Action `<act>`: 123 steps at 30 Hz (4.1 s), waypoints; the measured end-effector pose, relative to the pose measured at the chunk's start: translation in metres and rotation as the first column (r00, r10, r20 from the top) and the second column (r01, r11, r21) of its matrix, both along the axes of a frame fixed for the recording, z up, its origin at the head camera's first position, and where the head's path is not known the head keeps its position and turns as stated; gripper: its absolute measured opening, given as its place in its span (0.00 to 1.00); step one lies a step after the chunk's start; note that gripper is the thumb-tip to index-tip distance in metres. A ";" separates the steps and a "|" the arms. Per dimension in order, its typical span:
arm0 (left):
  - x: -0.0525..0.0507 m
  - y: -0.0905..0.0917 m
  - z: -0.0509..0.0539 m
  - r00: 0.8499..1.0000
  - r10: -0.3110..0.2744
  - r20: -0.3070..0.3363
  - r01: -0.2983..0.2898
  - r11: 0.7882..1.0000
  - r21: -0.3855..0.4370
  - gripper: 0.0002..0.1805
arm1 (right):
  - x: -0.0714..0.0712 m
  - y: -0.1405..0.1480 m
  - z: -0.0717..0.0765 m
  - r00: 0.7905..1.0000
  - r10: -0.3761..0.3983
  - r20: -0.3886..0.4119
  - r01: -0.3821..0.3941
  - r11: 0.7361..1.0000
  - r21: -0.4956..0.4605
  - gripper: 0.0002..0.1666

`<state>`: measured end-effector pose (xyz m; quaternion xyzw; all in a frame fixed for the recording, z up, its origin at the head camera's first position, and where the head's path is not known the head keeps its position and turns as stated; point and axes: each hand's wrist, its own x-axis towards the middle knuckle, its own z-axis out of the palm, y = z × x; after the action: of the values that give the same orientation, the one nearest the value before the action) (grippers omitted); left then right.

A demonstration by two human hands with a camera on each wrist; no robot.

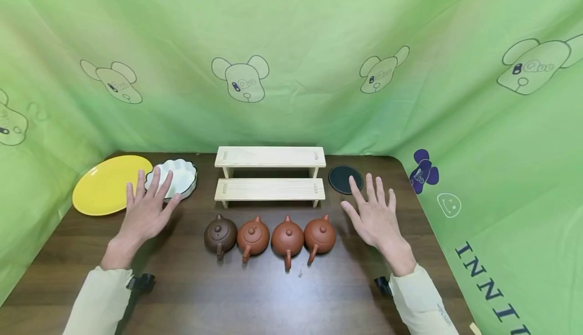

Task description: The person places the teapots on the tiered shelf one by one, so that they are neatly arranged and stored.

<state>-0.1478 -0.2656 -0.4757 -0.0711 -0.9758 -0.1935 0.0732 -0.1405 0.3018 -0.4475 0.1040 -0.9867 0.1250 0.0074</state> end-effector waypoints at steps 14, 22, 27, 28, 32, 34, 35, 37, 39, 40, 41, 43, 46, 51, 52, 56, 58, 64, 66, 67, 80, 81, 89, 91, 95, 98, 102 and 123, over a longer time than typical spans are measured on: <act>0.010 0.029 -0.003 0.998 -0.023 -0.051 0.030 0.990 0.136 0.39 | 0.019 -0.010 -0.011 0.994 0.041 -0.103 -0.043 0.999 -0.017 0.44; 0.013 0.055 -0.013 0.979 0.008 -0.202 0.064 0.935 0.350 0.32 | 0.041 -0.023 -0.019 0.970 0.056 -0.237 -0.084 0.990 -0.112 0.48; 0.013 0.066 -0.011 0.985 -0.026 -0.171 0.098 0.899 0.427 0.27 | 0.054 -0.034 -0.018 0.969 -0.014 -0.246 -0.045 0.972 -0.231 0.45; 0.012 0.068 -0.013 0.986 -0.038 -0.162 0.108 0.886 0.451 0.26 | 0.055 -0.036 -0.019 0.968 -0.033 -0.249 -0.034 0.966 -0.257 0.44; 0.003 0.070 -0.030 0.982 -0.081 -0.173 0.168 0.802 0.574 0.23 | 0.063 -0.045 -0.023 0.951 -0.104 -0.291 -0.010 0.931 -0.366 0.39; 0.000 0.072 -0.035 0.982 -0.089 -0.168 0.176 0.757 0.629 0.22 | 0.065 -0.050 -0.026 0.938 -0.135 -0.319 -0.009 0.911 -0.413 0.35; -0.004 0.072 -0.042 0.982 -0.093 -0.167 0.181 0.732 0.656 0.22 | 0.067 -0.052 -0.027 0.931 -0.150 -0.333 -0.011 0.899 -0.438 0.33; -0.006 0.073 -0.043 0.988 -0.088 -0.130 0.154 0.703 0.694 0.22 | 0.069 -0.057 -0.030 0.919 -0.181 -0.351 -0.014 0.873 -0.487 0.29; -0.002 0.078 -0.035 0.996 -0.072 -0.059 0.093 0.694 0.714 0.22 | 0.071 -0.061 -0.032 0.916 -0.208 -0.343 -0.010 0.844 -0.537 0.25; -0.002 0.079 -0.035 0.997 -0.069 -0.030 0.070 0.690 0.720 0.22 | 0.073 -0.062 -0.032 0.918 -0.221 -0.329 -0.005 0.824 -0.567 0.22; -0.002 0.080 -0.035 0.998 -0.066 -0.004 0.048 0.683 0.729 0.22 | 0.075 -0.064 -0.033 0.923 -0.229 -0.309 0.000 0.803 -0.597 0.19; -0.001 0.083 -0.032 0.998 -0.059 0.036 0.013 0.672 0.741 0.21 | 0.080 -0.067 -0.033 0.942 -0.229 -0.244 0.020 0.767 -0.642 0.14; -0.004 0.086 -0.035 0.994 -0.098 0.053 0.018 0.609 0.793 0.21 | 0.087 -0.071 -0.034 0.970 -0.195 -0.142 0.053 0.746 -0.664 0.14; -0.008 0.090 -0.038 0.986 -0.156 0.058 0.033 0.526 0.850 0.21 | 0.093 -0.076 -0.035 0.992 -0.123 -0.011 0.091 0.790 -0.606 0.15; -0.009 0.091 -0.037 0.985 -0.159 0.060 0.034 0.528 0.848 0.21 | 0.093 -0.077 -0.035 0.993 -0.114 0.018 0.102 0.795 -0.597 0.14; -0.011 0.092 -0.038 0.984 -0.164 0.076 0.025 0.540 0.841 0.21 | 0.091 -0.080 -0.037 0.984 -0.093 0.155 0.168 0.785 -0.596 0.12; -0.012 0.092 -0.038 0.983 -0.159 0.089 0.010 0.535 0.845 0.21 | 0.090 -0.081 -0.040 0.972 -0.090 0.218 0.207 0.766 -0.608 0.12; -0.016 0.093 -0.041 0.979 -0.153 0.135 -0.043 0.490 0.871 0.21 | 0.088 -0.083 -0.046 0.965 -0.105 0.239 0.238 0.731 -0.639 0.12; -0.017 0.093 -0.042 0.977 -0.161 0.143 -0.051 0.468 0.882 0.21 | 0.088 -0.083 -0.047 0.971 -0.113 0.213 0.226 0.734 -0.640 0.11; -0.017 0.094 -0.042 0.975 -0.166 0.147 -0.055 0.459 0.887 0.22 | 0.088 -0.083 -0.048 0.972 -0.118 0.202 0.223 0.736 -0.639 0.11; -0.019 0.092 -0.045 0.967 -0.193 0.165 -0.083 0.374 0.924 0.23 | 0.087 -0.082 -0.049 0.934 -0.122 0.337 0.339 0.603 -0.722 0.07; -0.019 0.092 -0.045 0.967 -0.195 0.165 -0.084 0.369 0.926 0.23 | 0.087 -0.081 -0.049 0.931 -0.112 0.348 0.344 0.588 -0.732 0.08; -0.021 0.091 -0.047 0.964 -0.223 0.144 -0.059 0.350 0.935 0.24 | 0.085 -0.082 -0.050 0.916 -0.084 0.392 0.379 0.501 -0.778 0.08; -0.021 0.090 -0.048 0.964 -0.225 0.142 -0.056 0.350 0.935 0.24 | 0.085 -0.082 -0.050 0.917 -0.088 0.388 0.379 0.494 -0.783 0.08; -0.021 0.089 -0.049 0.962 -0.229 0.146 -0.054 0.367 0.929 0.24 | 0.085 -0.083 -0.050 0.911 -0.108 0.398 0.401 0.456 -0.794 0.09; -0.020 0.089 -0.050 0.961 -0.232 0.149 -0.051 0.380 0.923 0.24 | 0.084 -0.085 -0.050 0.901 -0.128 0.415 0.428 0.418 -0.801 0.10; -0.020 0.089 -0.051 0.961 -0.235 0.145 -0.044 0.389 0.920 0.24 | 0.084 -0.083 -0.050 0.897 -0.149 0.415 0.439 0.394 -0.807 0.10; -0.020 0.089 -0.051 0.962 -0.225 0.153 -0.058 0.378 0.924 0.24 | 0.064 -0.073 -0.014 0.967 -0.183 0.175 0.240 0.441 -0.865 0.09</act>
<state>-0.1678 -0.1762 -0.5264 -0.0426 -0.6984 -0.7136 -0.0348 -0.0764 0.2288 -0.4618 -0.0421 -0.7860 0.6150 0.0478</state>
